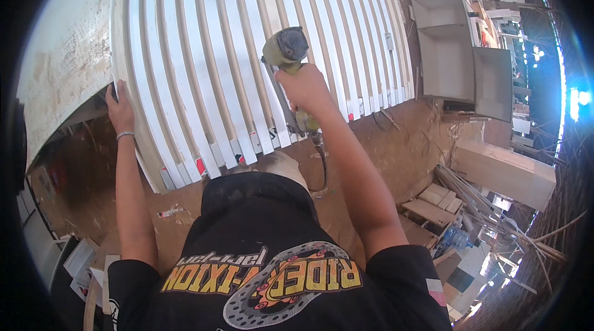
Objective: The person aligns white wooden slats on a curved template and uses a pneumatic nail gun to secure them to a crossbeam.
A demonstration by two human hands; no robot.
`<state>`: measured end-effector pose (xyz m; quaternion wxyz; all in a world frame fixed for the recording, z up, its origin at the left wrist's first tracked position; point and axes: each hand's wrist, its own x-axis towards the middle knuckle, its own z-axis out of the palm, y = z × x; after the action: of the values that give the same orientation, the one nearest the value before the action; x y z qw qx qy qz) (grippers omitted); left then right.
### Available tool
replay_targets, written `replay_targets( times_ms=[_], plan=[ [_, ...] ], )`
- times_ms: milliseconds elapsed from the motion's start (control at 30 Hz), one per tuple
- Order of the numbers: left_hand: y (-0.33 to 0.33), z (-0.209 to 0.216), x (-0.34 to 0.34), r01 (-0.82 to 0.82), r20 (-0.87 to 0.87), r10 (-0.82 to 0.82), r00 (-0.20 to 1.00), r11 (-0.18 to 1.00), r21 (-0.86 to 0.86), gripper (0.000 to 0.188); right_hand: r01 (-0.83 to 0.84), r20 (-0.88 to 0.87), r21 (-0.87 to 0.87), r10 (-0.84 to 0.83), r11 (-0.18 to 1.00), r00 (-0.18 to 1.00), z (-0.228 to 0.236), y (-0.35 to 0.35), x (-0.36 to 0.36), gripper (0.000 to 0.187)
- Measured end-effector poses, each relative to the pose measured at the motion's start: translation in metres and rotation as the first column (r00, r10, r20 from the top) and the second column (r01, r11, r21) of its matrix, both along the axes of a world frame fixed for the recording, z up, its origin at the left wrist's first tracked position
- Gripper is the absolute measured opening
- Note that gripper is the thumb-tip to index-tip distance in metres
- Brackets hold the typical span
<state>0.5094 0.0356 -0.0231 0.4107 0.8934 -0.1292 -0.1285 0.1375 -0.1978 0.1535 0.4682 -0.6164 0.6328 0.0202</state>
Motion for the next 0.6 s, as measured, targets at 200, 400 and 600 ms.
replay_targets(
  times_ms=[200,400,600],
  plan=[
    [-0.003,0.005,-0.003,-0.019,-0.044,0.027,0.999,0.987,0.161,0.098,0.105,0.076,-0.039,-0.102,0.994,0.992,0.030,-0.001,-0.014,0.032],
    [-0.005,0.006,-0.005,-0.032,-0.056,0.039,0.998,0.992,0.124,0.096,0.091,0.076,-0.071,-0.086,0.993,0.993,0.013,-0.011,-0.028,0.037],
    [0.000,-0.004,0.000,-0.042,-0.042,0.047,0.998,0.993,0.109,0.098,0.054,0.002,-0.076,-0.054,0.996,0.999,-0.002,-0.011,-0.032,0.036]
  ],
)
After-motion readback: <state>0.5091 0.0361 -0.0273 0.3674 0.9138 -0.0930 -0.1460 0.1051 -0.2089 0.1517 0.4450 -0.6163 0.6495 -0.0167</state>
